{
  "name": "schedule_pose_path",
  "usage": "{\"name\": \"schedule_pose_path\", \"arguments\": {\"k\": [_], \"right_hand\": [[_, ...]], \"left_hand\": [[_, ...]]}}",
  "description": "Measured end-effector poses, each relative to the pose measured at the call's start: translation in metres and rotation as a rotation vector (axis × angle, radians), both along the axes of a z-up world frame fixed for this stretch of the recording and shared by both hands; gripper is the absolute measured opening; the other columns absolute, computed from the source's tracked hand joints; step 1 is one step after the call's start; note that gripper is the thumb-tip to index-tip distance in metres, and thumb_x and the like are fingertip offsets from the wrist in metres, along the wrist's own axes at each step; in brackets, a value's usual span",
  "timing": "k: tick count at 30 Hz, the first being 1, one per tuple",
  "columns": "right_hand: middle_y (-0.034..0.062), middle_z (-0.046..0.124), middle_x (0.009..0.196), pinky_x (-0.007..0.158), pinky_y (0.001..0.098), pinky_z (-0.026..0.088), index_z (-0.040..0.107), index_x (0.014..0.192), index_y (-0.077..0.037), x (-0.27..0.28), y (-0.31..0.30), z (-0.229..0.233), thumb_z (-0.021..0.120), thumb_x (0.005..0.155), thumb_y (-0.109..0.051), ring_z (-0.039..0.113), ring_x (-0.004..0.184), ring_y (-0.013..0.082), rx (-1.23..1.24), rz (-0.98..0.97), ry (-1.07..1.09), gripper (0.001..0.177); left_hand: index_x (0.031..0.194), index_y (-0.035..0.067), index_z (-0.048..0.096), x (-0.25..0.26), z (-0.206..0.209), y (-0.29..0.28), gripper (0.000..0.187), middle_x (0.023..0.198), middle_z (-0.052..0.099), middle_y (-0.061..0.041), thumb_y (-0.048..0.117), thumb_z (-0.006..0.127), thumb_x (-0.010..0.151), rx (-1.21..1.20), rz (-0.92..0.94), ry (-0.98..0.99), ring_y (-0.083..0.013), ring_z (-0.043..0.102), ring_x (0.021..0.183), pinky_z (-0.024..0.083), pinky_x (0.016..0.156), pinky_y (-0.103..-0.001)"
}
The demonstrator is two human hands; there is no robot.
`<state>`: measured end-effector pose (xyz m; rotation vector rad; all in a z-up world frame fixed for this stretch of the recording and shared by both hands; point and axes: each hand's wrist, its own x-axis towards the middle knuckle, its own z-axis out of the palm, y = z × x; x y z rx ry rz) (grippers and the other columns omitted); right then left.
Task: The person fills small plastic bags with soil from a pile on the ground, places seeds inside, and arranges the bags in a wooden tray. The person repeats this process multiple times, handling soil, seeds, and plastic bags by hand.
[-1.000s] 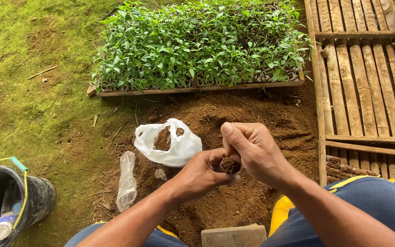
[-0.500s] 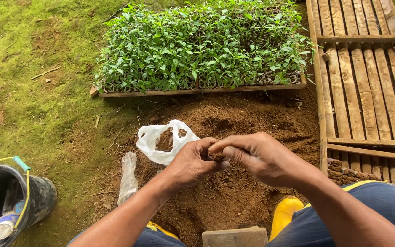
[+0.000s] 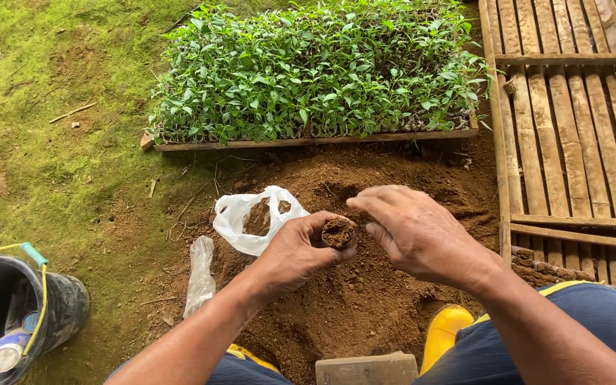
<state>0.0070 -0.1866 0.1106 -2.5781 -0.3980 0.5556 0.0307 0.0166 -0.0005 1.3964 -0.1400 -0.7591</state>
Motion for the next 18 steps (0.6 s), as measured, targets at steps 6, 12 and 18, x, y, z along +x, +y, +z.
{"name": "schedule_pose_path", "arguments": {"k": [6,12,18], "right_hand": [[0.0151,0.062,0.139,0.111,0.0567,0.044,0.051,0.146,-0.012,-0.002,0.008,0.01,0.053,0.097,-0.027,0.058,0.131,0.0335,0.13,-0.027,0.124,0.051],[0.0077,0.062,0.136,0.104,0.051,0.051,0.052,0.144,-0.019,-0.004,0.008,-0.01,0.062,0.095,-0.04,0.059,0.128,0.0285,0.112,-0.012,0.108,0.055],[0.0031,0.064,0.123,0.098,0.0432,0.053,0.06,0.132,-0.022,-0.01,0.008,-0.018,0.067,0.093,-0.041,0.062,0.12,0.0229,0.155,0.004,-0.013,0.044]], "left_hand": [[0.115,0.002,0.075,-0.002,-0.009,0.007,0.039,0.1,0.078,-0.013,0.001,0.087,0.078,0.008,-0.026,-0.019,-0.018,0.071,0.09,0.061,0.093,-0.037],[0.118,-0.003,0.072,-0.006,-0.004,0.007,0.042,0.102,0.077,-0.019,-0.002,0.085,0.078,0.056,-0.041,0.032,-0.0241,0.071,0.089,0.061,0.093,-0.041],[0.143,-0.002,0.053,-0.01,0.031,-0.002,0.071,0.106,0.073,-0.028,-0.013,0.077,0.077,-0.002,-0.014,0.1,-0.0331,0.07,0.096,0.06,0.095,-0.045]]}}
